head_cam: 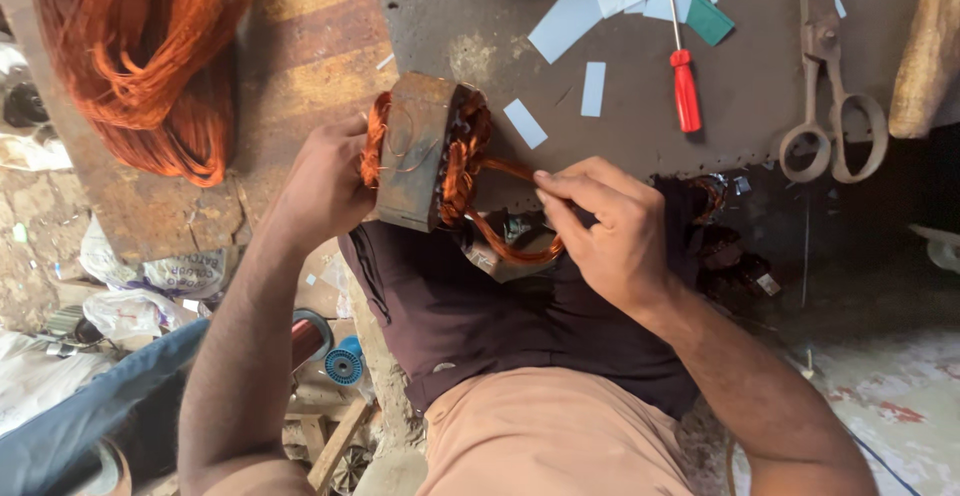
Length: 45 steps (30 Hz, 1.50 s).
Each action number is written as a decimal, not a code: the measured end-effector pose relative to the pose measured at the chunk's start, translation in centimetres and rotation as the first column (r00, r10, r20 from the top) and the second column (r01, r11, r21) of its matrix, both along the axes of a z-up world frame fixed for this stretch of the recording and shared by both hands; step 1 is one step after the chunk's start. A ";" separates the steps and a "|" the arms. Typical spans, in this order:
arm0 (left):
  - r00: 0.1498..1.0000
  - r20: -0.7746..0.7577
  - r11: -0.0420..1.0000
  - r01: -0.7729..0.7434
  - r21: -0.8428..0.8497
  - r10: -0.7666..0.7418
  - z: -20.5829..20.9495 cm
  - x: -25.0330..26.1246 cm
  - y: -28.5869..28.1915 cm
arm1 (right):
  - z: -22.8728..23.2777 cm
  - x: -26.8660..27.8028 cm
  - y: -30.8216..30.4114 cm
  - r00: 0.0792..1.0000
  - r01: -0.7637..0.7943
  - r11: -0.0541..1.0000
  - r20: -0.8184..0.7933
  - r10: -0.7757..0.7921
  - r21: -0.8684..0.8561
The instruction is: The person winds copper wire around a rectangular metal core, inserting small white paper strips between layers for insulation. They use their hands to guide the wire and occasionally use a screwdriver to adjust the winding.
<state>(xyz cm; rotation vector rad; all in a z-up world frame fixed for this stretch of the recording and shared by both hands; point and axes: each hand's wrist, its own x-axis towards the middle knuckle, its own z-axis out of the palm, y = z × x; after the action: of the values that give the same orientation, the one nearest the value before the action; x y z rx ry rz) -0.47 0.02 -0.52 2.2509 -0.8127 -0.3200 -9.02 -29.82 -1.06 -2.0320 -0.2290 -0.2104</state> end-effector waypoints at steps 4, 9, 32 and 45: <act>1.000 0.013 1.000 -0.013 -0.004 0.013 -0.1 0.0 0.1 | 0.7 0.6 0.0 1.000 -0.023 1.000 -0.009 0.023 -0.016; 0.999 -0.032 1.000 -0.008 -0.018 0.008 -0.2 0.1 0.2 | 0.9 2.2 1.9 0.961 -0.065 0.983 0.254 0.108 -0.173; 0.977 -0.076 0.978 -0.192 0.087 0.198 -1.0 -0.5 0.7 | -0.9 3.2 3.2 0.975 -0.159 0.969 0.122 0.184 -0.189; 0.983 -0.142 0.989 -0.129 -0.076 0.117 1.5 0.4 -1.1 | -1.4 3.3 3.6 0.978 -0.119 0.974 0.144 0.148 -0.193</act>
<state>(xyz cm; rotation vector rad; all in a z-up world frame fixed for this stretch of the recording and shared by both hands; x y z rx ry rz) -0.07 -1.06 0.94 2.1621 -0.6016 -0.3702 -5.71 -26.23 -2.50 -2.1741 -0.4999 -0.2745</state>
